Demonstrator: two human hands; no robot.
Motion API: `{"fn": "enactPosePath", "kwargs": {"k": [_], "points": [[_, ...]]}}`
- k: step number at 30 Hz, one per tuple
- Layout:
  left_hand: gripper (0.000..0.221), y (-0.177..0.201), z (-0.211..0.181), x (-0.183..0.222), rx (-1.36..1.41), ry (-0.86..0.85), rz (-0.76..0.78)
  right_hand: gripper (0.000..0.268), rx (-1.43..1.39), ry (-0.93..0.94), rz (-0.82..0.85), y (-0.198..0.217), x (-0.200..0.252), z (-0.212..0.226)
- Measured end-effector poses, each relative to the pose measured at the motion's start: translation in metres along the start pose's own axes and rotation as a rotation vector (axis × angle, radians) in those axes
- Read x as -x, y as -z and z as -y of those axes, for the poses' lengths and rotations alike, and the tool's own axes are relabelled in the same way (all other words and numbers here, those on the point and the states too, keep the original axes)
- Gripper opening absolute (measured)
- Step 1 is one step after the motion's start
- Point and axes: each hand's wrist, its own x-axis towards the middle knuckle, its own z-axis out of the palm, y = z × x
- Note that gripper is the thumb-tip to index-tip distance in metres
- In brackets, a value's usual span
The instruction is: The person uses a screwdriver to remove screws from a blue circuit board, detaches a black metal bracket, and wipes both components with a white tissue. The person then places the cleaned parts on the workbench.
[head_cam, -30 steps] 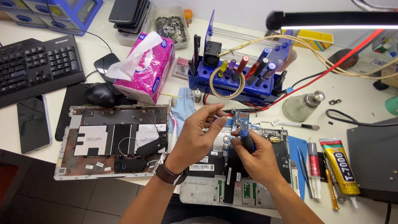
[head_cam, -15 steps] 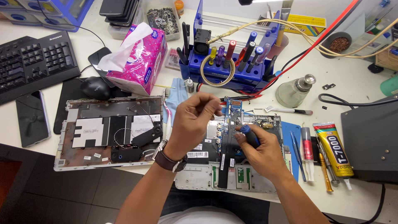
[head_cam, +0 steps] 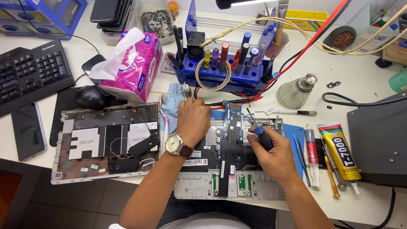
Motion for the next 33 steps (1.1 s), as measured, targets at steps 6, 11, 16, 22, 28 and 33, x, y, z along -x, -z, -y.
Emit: {"fn": "enactPosePath", "kwargs": {"k": [6, 11, 16, 22, 28, 33], "points": [[0.017, -0.003, 0.007, -0.001, 0.065, 0.008, 0.04, 0.01, -0.006, -0.015, -0.013, -0.001, -0.004, -0.008], [0.02, 0.004, 0.009, -0.005, 0.138, 0.01, 0.105, 0.011, -0.015, -0.008, -0.021, 0.002, -0.008, -0.009], [0.025, 0.015, 0.014, -0.005, 0.266, 0.026, 0.09, 0.011, 0.015, -0.007, -0.044, 0.013, -0.008, -0.013], [0.029, 0.062, -0.015, 0.022, 0.311, 0.015, 0.064, 0.028, 0.088, 0.028, -0.076, 0.045, 0.005, -0.028], [0.069, 0.083, -0.085, 0.067, 0.184, 0.012, 0.294, 0.027, 0.234, 0.013, -0.051, 0.045, 0.026, -0.021], [0.107, 0.084, -0.1, 0.07, 0.095, 0.05, 0.286, 0.02, 0.273, 0.047, 0.013, 0.03, 0.036, -0.02]]}}
